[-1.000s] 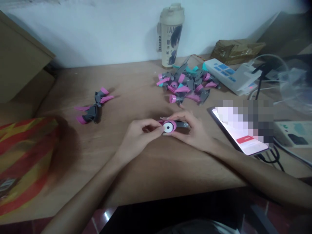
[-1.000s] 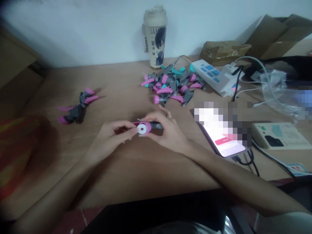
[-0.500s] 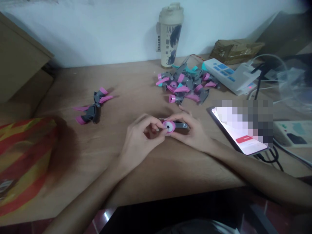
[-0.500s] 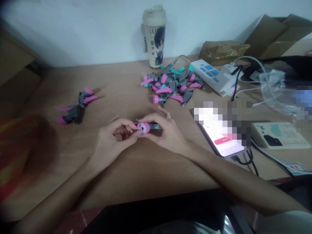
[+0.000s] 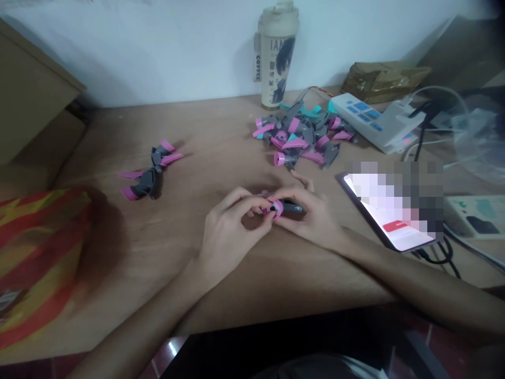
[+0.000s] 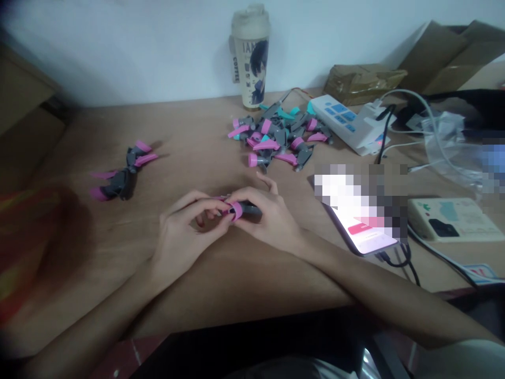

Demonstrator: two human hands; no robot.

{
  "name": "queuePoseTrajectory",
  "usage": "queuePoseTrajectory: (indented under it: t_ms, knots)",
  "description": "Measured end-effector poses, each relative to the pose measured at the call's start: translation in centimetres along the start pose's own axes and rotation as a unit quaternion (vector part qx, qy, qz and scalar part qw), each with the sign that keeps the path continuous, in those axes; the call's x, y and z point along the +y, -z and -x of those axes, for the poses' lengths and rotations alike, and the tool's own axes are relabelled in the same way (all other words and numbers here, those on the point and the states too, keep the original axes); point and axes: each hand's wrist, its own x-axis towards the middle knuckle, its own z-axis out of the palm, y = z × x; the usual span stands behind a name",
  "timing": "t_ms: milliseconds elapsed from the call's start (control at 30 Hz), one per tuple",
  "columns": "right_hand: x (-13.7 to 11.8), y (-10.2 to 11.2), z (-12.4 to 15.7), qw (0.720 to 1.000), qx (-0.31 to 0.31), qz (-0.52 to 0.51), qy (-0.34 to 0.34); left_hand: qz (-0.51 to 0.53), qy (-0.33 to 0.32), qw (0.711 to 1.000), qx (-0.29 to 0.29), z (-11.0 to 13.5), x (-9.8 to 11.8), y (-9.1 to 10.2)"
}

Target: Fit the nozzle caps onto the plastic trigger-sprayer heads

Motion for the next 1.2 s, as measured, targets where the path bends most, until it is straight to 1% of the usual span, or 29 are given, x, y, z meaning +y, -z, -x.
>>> queuePoseTrajectory:
  t_ms: [100,233,333,433,533,633,700,800,900,967,1000,1033,1067,1100,1133,1167,1200]
  knots:
    - [-0.1,-0.1,0.1,1.0,0.003,0.017,0.004,-0.017,0.018,1.0,0.009,0.2,0.2,-0.2]
    - [-0.2,-0.1,0.1,0.999,0.006,0.035,0.03,-0.019,0.059,0.998,0.001,0.4,0.3,-0.4]
    - [-0.3,-0.1,0.0,0.998,0.005,0.054,0.04,0.036,0.082,0.996,0.0,0.4,0.3,-0.8]
    - [-0.6,-0.2,0.0,0.996,0.008,0.067,0.05,0.11,0.093,0.989,0.022,0.4,0.2,-1.1]
    - [-0.7,-0.4,0.0,0.996,0.015,0.077,0.043,0.127,0.071,0.989,0.03,0.4,0.1,-1.2]
    - [-0.3,-0.4,-0.1,0.995,0.009,0.096,0.038,0.111,0.026,0.993,0.01,0.4,-0.3,-1.0]
    - [0.0,-0.1,-0.5,0.992,0.012,0.122,0.041,0.088,0.015,0.996,0.016,0.1,-0.7,-0.5]
    - [0.3,1.3,-1.7,0.983,0.056,0.166,0.044,0.035,0.036,0.996,0.068,-0.6,-2.0,1.1]
    - [1.2,3.4,-3.7,0.969,0.108,0.218,0.044,-0.034,0.08,0.988,0.124,-1.1,-4.5,3.6]
    - [2.6,4.8,-5.3,0.959,0.109,0.256,0.048,-0.112,0.116,0.975,0.15,-0.8,-6.9,5.7]
    - [3.6,5.3,-6.2,0.956,0.099,0.271,0.053,-0.166,0.142,0.961,0.168,-0.5,-8.2,6.8]
    - [4.9,5.6,-7.1,0.951,0.102,0.284,0.062,-0.215,0.171,0.945,0.179,-0.1,-9.5,7.9]
    - [6.2,5.8,-8.0,0.947,0.109,0.294,0.067,-0.247,0.193,0.932,0.182,0.4,-10.8,8.9]
    - [7.6,5.8,-8.8,0.946,0.105,0.301,0.055,-0.262,0.201,0.929,0.169,0.9,-11.9,9.8]
    - [8.9,5.6,-9.5,0.948,0.081,0.306,0.043,-0.265,0.205,0.928,0.163,1.4,-12.9,10.6]
    - [10.1,5.3,-10.0,0.947,0.072,0.311,0.028,-0.264,0.207,0.928,0.161,1.8,-13.7,11.3]
    - [11.1,4.9,-10.4,0.947,0.064,0.313,0.023,-0.25,0.202,0.936,0.14,2.1,-14.4,11.8]
